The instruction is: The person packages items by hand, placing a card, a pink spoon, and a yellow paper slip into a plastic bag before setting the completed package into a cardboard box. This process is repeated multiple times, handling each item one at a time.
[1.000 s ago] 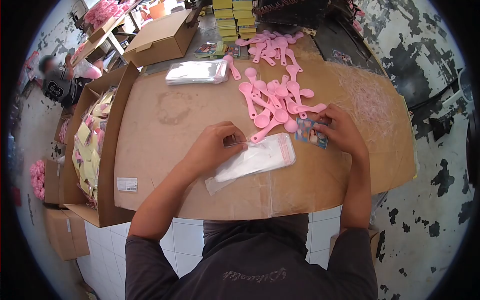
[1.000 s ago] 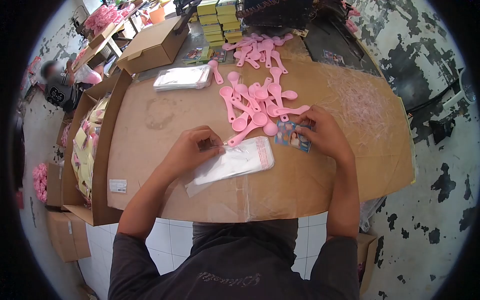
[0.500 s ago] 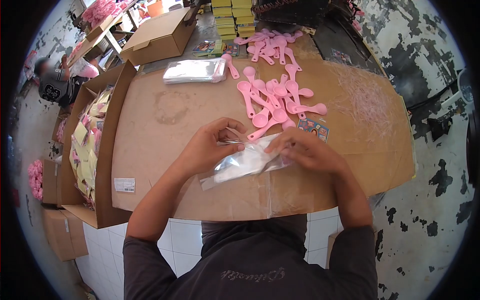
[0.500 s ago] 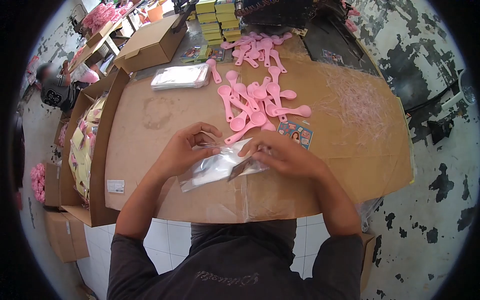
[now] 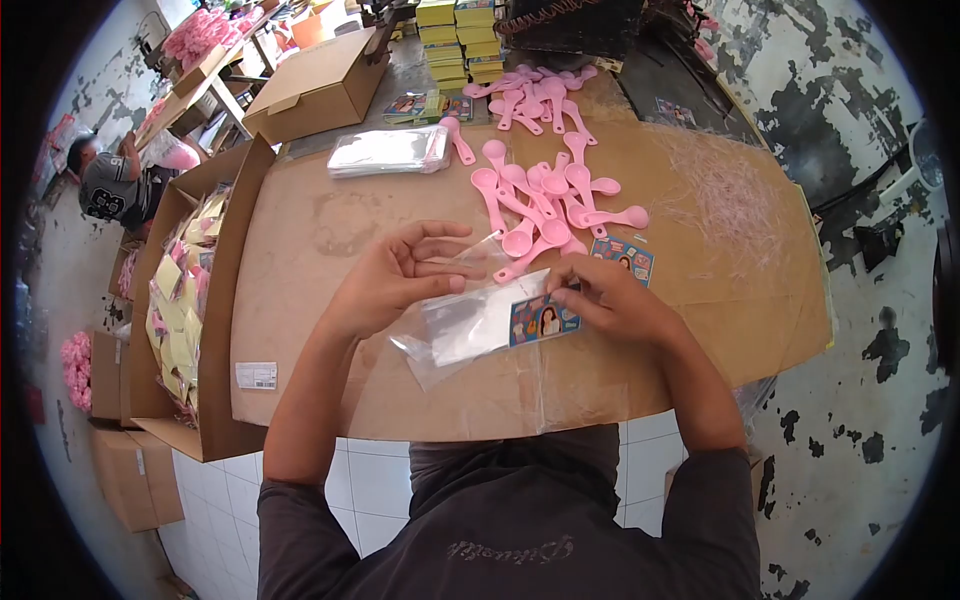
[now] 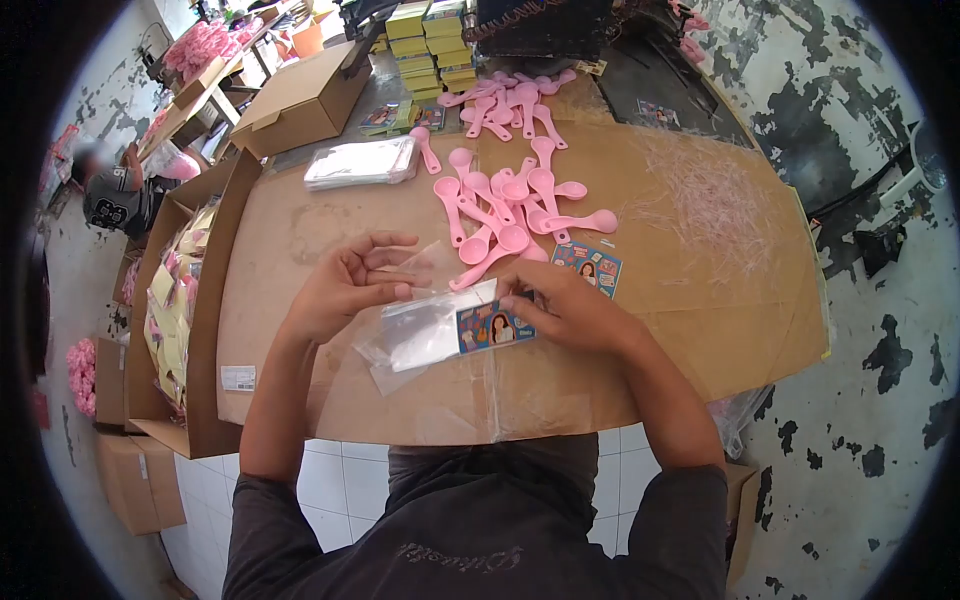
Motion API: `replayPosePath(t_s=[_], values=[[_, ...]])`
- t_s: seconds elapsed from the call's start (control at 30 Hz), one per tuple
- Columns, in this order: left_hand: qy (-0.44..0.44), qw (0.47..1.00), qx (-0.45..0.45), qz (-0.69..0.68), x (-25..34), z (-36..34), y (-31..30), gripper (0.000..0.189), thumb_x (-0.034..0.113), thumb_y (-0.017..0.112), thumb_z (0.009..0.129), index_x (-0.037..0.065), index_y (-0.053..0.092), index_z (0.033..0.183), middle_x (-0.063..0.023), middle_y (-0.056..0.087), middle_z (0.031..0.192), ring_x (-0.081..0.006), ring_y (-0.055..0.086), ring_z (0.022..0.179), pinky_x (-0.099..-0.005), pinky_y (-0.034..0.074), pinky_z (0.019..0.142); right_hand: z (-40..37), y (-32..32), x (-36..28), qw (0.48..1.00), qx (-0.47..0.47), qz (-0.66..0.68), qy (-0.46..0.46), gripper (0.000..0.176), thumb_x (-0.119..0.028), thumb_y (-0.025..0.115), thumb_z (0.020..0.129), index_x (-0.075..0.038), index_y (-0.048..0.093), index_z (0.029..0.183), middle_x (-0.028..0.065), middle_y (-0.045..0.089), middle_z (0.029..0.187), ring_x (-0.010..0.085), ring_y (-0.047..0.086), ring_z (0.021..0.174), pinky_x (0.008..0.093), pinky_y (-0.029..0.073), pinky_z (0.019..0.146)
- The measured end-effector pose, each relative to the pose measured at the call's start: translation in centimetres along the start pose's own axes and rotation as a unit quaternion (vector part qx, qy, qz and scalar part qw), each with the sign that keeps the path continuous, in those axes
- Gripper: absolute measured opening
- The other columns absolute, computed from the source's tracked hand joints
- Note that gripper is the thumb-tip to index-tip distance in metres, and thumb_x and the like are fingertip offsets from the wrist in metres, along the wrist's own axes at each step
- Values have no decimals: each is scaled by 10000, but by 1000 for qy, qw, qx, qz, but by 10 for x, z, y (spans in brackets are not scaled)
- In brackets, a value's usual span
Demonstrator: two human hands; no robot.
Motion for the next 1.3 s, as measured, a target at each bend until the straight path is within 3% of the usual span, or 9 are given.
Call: replayPosePath(t_s=[0.2, 0.43, 0.7, 0.8, 0.9, 1.0, 1.1, 1.2, 1.3], values=[[-20, 999, -12, -35, -12, 4, 16, 577, -3, 731, 934, -46, 459, 1440, -176, 737, 1175, -192, 726, 1071, -291, 566, 944, 4, -7, 8, 990, 138, 15, 31, 123, -91, 696, 963, -25, 657, 1060, 39, 671, 881, 90, 588, 760, 261, 453, 658], [-3, 999, 41, -7, -19, 5, 20, 588, 74, 725, 971, -24, 427, 1468, -137, 775, 1018, -138, 730, 939, -263, 569, 799, 9, -15, 12, 989, 135, -1, 58, 123, -79, 694, 966, -14, 689, 1071, 20, 700, 938, 74, 612, 815, 260, 493, 704], [32, 999, 29, 6, -28, 5, 27, 589, 71, 717, 977, -32, 422, 1477, -146, 777, 1017, -115, 720, 909, -239, 551, 791, 20, -16, -17, 962, 234, 140, 25, 98, -42, 675, 973, -15, 691, 1065, 20, 691, 948, 64, 621, 833, 253, 507, 733], [38, 998, 35, 37, -25, 3, 30, 598, 74, 719, 977, -26, 423, 1487, -140, 779, 1018, -104, 714, 922, -236, 544, 807, 20, -23, -35, 987, 145, -73, 1, 100, -53, 687, 960, -15, 694, 1052, 45, 700, 945, 92, 637, 832, 278, 512, 735], [50, 996, 27, 65, -24, 1, 33, 598, 69, 714, 980, -18, 424, 1495, -127, 779, 1020, -96, 710, 935, -236, 544, 820, 28, -18, -52, 981, 82, -166, -65, 125, -82, 707, 941, -20, 702, 1049, 77, 710, 944, 136, 652, 801, 302, 513, 720], [57, 996, 16, 60, -27, -1, 40, 585, 52, 702, 984, -13, 424, 1494, -121, 774, 1021, -100, 709, 943, -246, 552, 834, 37, -2, -47, 970, 31, -184, -156, 152, -84, 707, 958, -24, 694, 1097, 17, 713, 980, 68, 619, 815, 282, 499, 715], [85, 995, 33, 39, -31, -1, 43, 564, 37, 688, 989, -9, 426, 1486, -128, 764, 1023, -111, 711, 945, -252, 561, 836, 40, 13, -47, 998, 31, -35, -30, 203, -97, 712, 956, -26, 677, 1143, 27, 708, 974, 83, 629, 842, 277, 505, 740], [101, 992, 71, 26, -29, 2, 38, 551, 31, 682, 991, -5, 428, 1478, -140, 755, 1032, -120, 712, 947, -250, 565, 827, 43, 16, -20, 986, 133, 97, 27, 288, -92, 705, 958, -30, 653, 1235, 35, 704, 1001, 102, 636, 862, 271, 507, 764], [109, 991, 82, 15, -30, 1, 36, 545, 26, 677, 992, -4, 431, 1477, -141, 748, 1039, -114, 711, 941, -236, 567, 798, 36, 20, -11, 988, 132, 84, 5, 240, -159, 722, 958, -43, 690, 1165, 45, 705, 947, 153, 647, 772, 288, 525, 710]])
Point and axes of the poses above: each hand's wrist, its own z-axis towards the middle knuckle, its own y-axis out of the palm, x = y × z, the point moved 2 cm from there along z, towards the middle knuckle
